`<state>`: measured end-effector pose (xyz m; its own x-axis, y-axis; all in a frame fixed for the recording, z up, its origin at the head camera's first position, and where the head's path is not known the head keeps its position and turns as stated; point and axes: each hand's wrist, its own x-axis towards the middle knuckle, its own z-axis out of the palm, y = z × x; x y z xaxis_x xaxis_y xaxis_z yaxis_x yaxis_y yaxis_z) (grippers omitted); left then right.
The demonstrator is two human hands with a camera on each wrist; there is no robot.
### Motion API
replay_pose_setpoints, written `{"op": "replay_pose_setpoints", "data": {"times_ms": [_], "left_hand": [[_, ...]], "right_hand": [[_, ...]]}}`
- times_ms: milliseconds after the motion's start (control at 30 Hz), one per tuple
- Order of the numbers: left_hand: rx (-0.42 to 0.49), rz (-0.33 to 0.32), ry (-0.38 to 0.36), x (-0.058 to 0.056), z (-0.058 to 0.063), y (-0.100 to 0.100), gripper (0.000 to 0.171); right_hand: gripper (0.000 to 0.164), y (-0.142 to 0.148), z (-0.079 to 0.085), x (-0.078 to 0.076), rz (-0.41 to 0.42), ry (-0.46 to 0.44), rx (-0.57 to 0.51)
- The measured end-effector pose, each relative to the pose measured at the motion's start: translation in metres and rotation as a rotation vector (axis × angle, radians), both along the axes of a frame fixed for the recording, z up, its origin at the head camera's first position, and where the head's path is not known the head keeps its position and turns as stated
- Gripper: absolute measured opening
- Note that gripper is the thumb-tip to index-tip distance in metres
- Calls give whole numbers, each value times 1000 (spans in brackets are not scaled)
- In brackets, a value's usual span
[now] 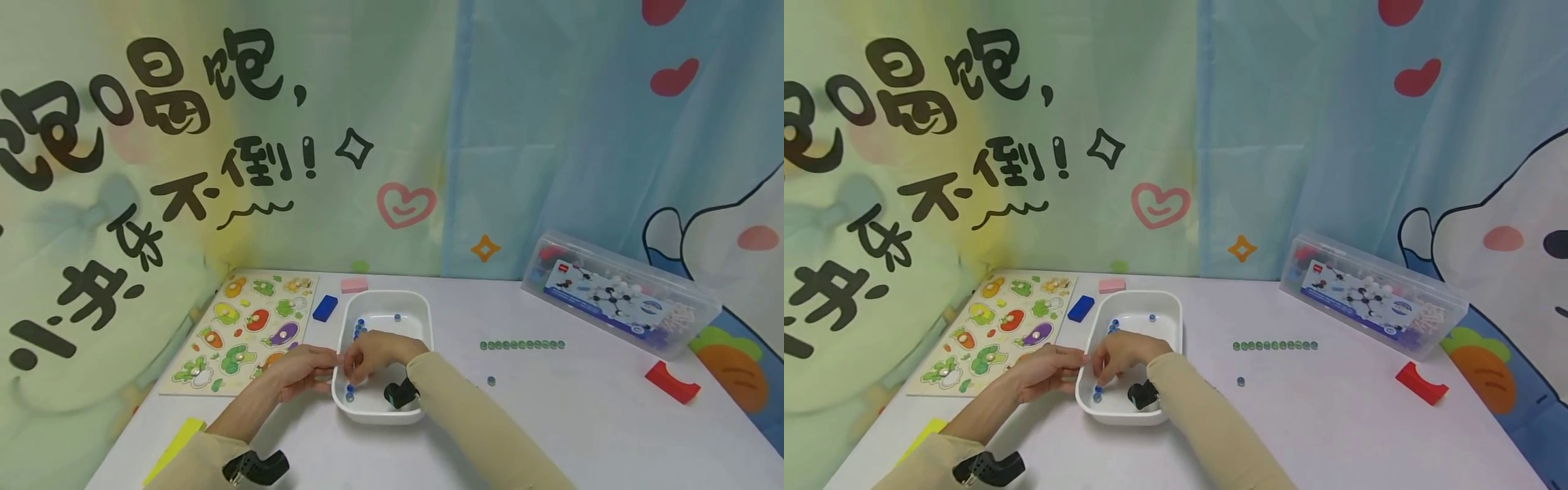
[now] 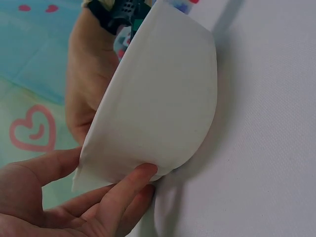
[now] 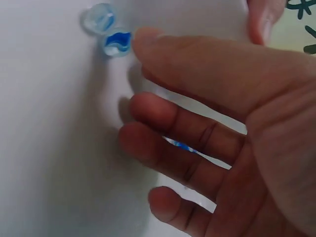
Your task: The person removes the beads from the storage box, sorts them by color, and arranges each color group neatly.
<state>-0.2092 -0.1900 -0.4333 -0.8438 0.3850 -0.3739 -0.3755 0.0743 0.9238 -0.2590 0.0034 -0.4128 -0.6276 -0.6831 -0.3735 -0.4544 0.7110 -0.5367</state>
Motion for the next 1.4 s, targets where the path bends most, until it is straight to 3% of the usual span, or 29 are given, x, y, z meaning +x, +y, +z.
{"op": "replay_pose_setpoints", "data": {"times_ms": [667,933,1133,1400], "left_hand": [[1,-6,1,1,0,-1,42],[-12,2,12,2,1,0,43],[-36,18,10,2,-2,2,48],[-67,41,13,2,-1,2,49]], "right_hand": [[8,-3,-8,3,43,30,4],[6,8,2,-2,47,79,-6],[5,40,26,-11,42,122,-85],[11,126,58,-10,-66,194,-185]]}}
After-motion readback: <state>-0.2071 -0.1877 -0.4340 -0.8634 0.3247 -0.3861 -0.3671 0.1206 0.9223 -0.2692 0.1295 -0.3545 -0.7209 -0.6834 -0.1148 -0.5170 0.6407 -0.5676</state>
